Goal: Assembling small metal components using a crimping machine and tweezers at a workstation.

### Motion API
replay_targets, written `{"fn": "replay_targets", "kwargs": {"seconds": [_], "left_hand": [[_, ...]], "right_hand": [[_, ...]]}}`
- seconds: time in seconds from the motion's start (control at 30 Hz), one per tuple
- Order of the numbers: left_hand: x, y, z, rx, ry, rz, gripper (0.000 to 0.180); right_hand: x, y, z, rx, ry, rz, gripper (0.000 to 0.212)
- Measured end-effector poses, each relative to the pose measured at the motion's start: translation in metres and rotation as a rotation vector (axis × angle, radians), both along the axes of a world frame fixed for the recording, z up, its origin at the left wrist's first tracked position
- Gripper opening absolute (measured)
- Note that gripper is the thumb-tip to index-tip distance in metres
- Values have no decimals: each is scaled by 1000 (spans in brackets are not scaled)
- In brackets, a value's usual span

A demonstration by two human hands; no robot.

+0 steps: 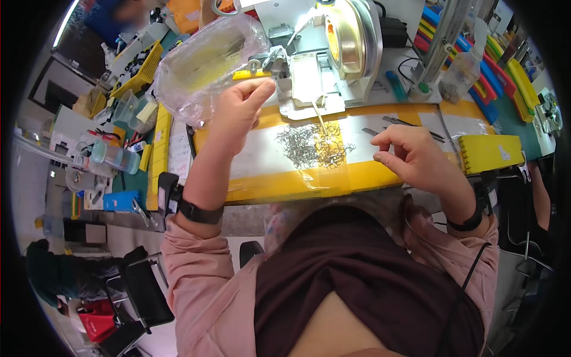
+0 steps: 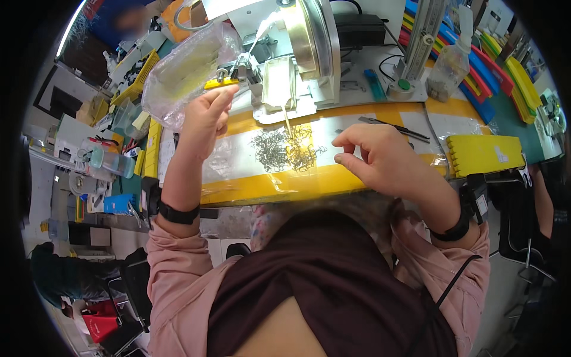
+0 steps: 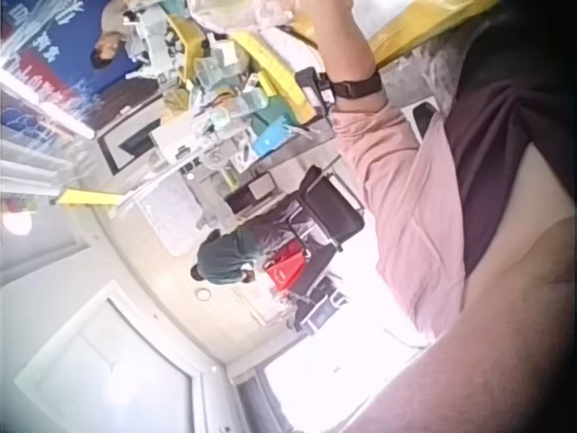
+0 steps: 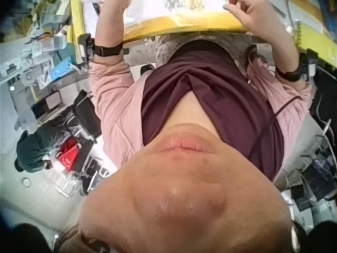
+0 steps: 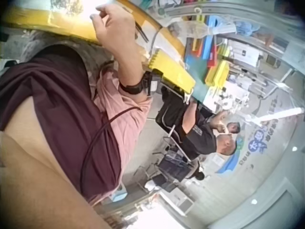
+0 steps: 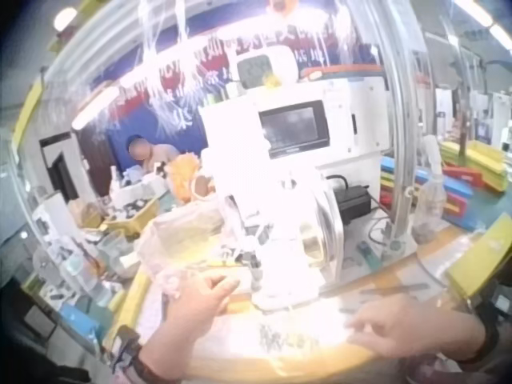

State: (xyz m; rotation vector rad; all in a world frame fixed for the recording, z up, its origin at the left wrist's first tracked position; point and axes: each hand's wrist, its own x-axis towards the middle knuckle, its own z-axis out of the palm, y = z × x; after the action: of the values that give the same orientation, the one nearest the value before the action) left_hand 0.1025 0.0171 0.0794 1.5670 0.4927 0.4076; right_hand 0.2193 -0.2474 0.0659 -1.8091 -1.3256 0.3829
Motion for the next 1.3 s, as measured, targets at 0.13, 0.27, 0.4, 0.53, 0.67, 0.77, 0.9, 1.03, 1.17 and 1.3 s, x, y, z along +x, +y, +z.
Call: {"fn": "replay_targets", "kwargs": {"seconds": [0.13, 0.27, 0.4, 0.53, 0.67, 0.77, 0.9, 1.03, 1.17, 1.3], "left_hand": [[17, -9, -9, -10, -216, 97, 14], [20, -3, 0, 338, -455, 85, 9], [45, 4, 20, 468, -587, -134, 11], [32, 10, 25, 328, -378, -201, 12], [-14, -7, 19, 228, -396, -361, 11], [-8, 21, 33, 27, -677, -310, 12], [7, 67, 48, -395, -789, -212, 16], [-9, 123, 33, -597, -818, -324, 15], [-7, 117, 18, -360, -761, 291, 12], [-23, 77, 7, 17, -669, 356, 8]], "right_hand": [[0, 1, 2, 21, -85, 46, 16], [3, -3, 6, -56, -55, 52, 17], [5, 7, 11, -51, -122, 113, 16], [12, 27, 10, -139, -256, 40, 17], [26, 27, -7, -183, -287, -11, 15], [19, 33, -10, -216, -242, -20, 13], [20, 46, -28, -147, -177, 44, 9], [13, 55, -29, -165, -157, 50, 9], [15, 56, -41, -172, -157, 53, 11], [16, 57, -38, -198, -179, 48, 12]]}}
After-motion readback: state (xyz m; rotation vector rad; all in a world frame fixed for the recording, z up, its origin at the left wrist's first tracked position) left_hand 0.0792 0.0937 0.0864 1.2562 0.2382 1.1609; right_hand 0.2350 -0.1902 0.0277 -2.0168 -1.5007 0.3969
